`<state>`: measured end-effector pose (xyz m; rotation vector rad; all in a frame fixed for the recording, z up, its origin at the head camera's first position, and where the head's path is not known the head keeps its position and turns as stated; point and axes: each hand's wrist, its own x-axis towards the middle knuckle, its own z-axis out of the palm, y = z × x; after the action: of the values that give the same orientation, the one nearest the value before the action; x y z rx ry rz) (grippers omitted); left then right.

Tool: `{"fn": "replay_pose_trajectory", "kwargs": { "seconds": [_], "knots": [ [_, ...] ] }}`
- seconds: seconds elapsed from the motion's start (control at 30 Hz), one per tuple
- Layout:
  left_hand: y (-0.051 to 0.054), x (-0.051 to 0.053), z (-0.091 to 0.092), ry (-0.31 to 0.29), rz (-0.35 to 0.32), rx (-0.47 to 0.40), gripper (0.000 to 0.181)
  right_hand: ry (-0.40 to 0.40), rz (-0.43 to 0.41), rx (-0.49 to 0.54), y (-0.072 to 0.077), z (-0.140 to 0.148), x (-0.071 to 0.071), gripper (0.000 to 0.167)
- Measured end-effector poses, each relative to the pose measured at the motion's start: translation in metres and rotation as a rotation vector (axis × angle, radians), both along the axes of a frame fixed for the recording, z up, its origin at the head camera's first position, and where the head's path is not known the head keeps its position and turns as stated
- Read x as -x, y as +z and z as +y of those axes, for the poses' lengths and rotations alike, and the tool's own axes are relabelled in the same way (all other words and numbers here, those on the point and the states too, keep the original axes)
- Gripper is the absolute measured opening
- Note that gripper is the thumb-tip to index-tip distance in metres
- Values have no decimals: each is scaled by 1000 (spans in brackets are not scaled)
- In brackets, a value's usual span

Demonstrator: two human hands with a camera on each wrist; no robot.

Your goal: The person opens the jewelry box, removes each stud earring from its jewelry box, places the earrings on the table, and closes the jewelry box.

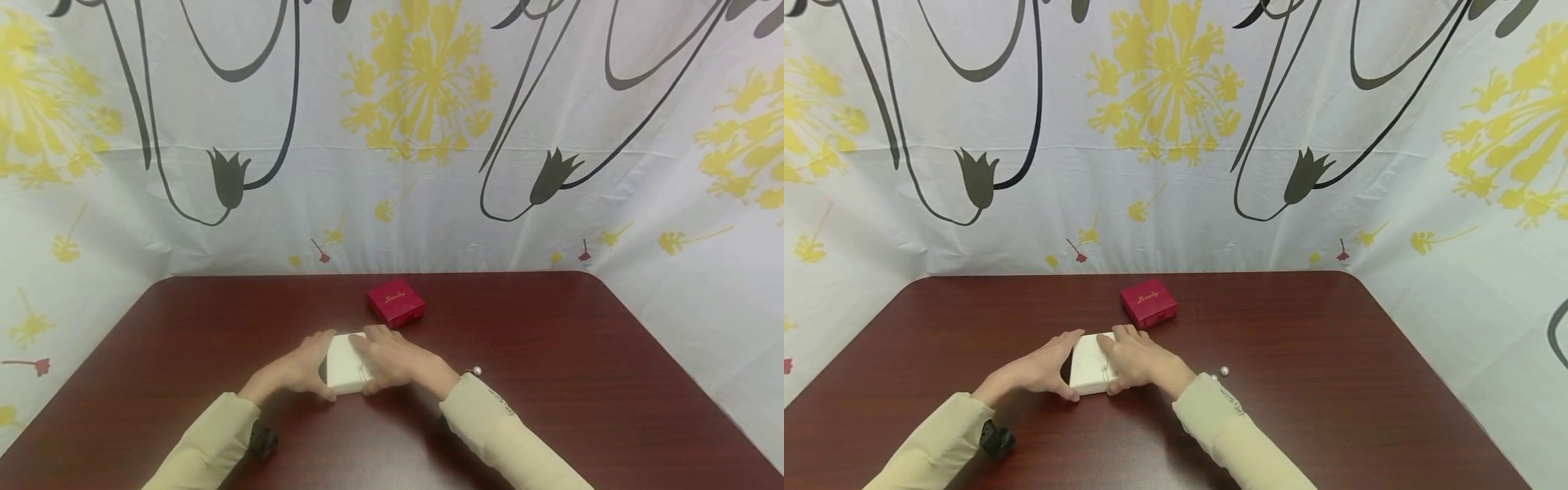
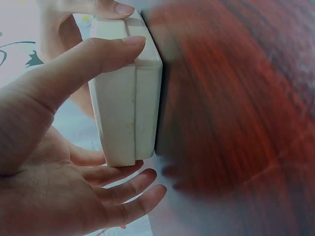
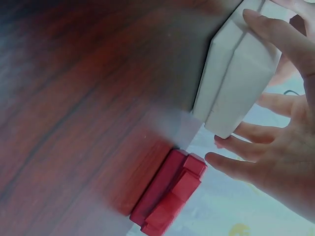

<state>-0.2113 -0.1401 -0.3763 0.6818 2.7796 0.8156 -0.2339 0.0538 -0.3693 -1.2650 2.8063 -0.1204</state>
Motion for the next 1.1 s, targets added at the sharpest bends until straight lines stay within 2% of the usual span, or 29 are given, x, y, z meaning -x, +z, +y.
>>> {"fn": "replay_pose_trajectory", "kwargs": {
  "seconds": [0.27,0.43,0.73,1.1],
  "knots": [
    [-2,-2,6,-59,34,12,89,5,32,2,0,12,-9,76],
    [-2,-3,10,-81,39,17,89,15,67,-5,1,18,-14,77],
    [-7,-9,19,-58,1,19,104,40,78,17,1,34,-22,80],
    [-10,-12,30,-94,-25,8,104,52,34,69,1,50,-30,80]
  ]
}}
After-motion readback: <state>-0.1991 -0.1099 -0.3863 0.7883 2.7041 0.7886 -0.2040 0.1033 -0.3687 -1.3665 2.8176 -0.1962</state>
